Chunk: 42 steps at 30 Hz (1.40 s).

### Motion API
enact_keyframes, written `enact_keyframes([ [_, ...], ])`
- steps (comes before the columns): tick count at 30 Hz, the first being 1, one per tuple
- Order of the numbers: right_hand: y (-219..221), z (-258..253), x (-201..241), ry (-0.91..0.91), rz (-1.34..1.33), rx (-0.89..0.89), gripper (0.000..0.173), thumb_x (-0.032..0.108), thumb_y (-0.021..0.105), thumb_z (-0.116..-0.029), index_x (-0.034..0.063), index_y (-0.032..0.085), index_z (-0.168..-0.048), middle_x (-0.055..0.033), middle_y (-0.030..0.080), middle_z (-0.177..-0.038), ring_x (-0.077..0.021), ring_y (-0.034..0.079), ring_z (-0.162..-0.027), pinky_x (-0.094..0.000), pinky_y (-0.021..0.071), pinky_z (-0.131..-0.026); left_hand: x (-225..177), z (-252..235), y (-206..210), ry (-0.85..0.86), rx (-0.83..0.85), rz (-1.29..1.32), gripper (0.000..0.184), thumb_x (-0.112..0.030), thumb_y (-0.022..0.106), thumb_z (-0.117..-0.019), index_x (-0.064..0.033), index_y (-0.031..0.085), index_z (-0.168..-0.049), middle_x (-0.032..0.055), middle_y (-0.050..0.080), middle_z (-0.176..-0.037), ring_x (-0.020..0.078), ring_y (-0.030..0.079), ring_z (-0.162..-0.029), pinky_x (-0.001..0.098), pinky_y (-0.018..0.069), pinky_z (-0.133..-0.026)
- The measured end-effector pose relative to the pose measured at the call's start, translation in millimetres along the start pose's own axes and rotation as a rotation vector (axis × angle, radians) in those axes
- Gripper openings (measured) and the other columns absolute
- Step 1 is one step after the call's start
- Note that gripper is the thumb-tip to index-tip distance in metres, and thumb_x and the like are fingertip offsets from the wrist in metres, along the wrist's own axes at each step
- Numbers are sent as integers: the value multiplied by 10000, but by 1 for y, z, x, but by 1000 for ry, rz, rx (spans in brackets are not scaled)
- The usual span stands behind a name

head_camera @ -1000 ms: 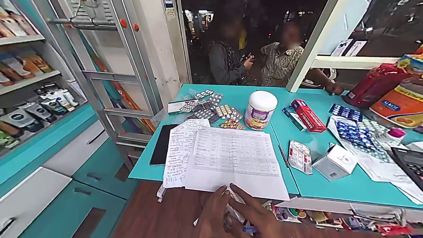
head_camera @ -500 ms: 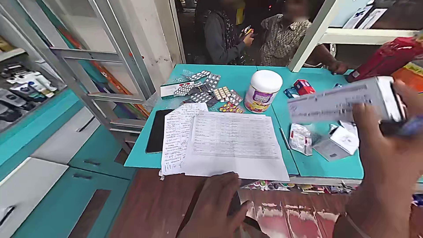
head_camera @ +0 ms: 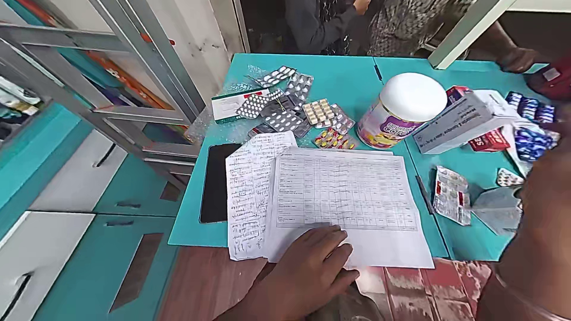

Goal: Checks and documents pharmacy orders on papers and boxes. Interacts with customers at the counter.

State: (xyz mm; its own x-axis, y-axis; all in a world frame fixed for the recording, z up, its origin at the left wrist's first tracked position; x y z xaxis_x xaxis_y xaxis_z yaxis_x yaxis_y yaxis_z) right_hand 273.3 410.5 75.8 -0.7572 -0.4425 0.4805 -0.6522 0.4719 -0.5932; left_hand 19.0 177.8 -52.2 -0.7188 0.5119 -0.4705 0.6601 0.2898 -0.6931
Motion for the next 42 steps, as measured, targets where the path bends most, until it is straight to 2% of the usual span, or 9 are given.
enact_keyframes([
  [1,-2,21,3,-16,-261,-57,346,244,346,-1114,47,625,-1168,-4,692,-966,-74,631,-727,-230,520,-632,3,-4,3,-2,21,-4,323,-361,614,-1007,-75,743,-1084,121,725,-1197,248,663,-1205,339,519,-1039],
  [2,10,43,15,17,-579,40,440,359,243,-1131,145,627,-1140,72,725,-933,-23,638,-650,-183,524,-560,6,-7,7,-3,50,-10,337,-362,611,-1006,-66,744,-1096,131,720,-1219,265,654,-1226,353,515,-1049],
  [5,76,115,62,277,-1002,452,781,781,157,-957,258,730,-1054,113,741,-790,-42,692,-657,-232,578,-589,11,-14,21,2,148,-53,373,-364,588,-1011,-41,737,-1121,152,698,-1273,295,631,-1270,386,507,-1070],
  [8,107,159,70,461,-998,420,751,690,112,-1021,189,668,-1073,137,668,-602,16,587,-444,-164,471,-389,14,-14,23,27,178,-48,351,-330,585,-1019,-18,732,-1088,175,693,-1270,315,633,-1264,399,502,-1076],
  [11,111,168,70,273,-906,457,341,390,455,-1089,222,748,-1043,115,741,-864,-15,683,-698,-181,580,-615,15,-15,24,36,204,-24,336,-308,562,-1040,-19,724,-1096,177,686,-1279,309,627,-1271,389,484,-1097],
  [13,119,173,71,223,-880,473,94,224,644,-1000,208,723,-949,100,687,-817,-2,622,-646,-151,536,-581,15,-16,25,44,203,-32,319,-295,562,-1039,-25,726,-1087,169,694,-1263,300,635,-1259,379,484,-1095],
  [18,123,177,77,208,-718,556,205,167,638,-964,86,615,-1151,88,706,-896,24,628,-682,-146,535,-577,16,-17,25,61,240,-50,305,-281,545,-1052,-31,717,-1084,168,695,-1252,296,638,-1254,375,493,-1088],
  [25,117,177,76,196,-674,429,92,53,669,-837,85,717,-908,101,698,-797,72,607,-668,-93,511,-608,18,-18,28,68,216,-51,320,-298,527,-1059,-41,717,-1035,155,708,-1202,286,648,-1236,360,518,-1058],
  [42,124,179,79,120,-523,497,123,91,680,-858,10,742,-929,0,708,-838,39,630,-725,-105,526,-654,19,-19,26,117,183,-82,297,-302,550,-1039,-57,717,-1021,129,718,-1148,266,673,-1185,339,539,-1021],
])
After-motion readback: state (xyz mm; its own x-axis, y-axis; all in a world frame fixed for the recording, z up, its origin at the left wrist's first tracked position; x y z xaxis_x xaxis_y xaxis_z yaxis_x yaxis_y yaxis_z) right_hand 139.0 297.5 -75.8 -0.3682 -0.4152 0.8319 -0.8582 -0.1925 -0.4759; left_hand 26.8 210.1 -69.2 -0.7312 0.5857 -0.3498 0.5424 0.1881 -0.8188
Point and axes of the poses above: each hand's wrist, its own z-axis away from the middle knuckle, its own y-axis out of the palm, x = y × z, the point moved 8 cm from there along -z, towards the middle knuckle
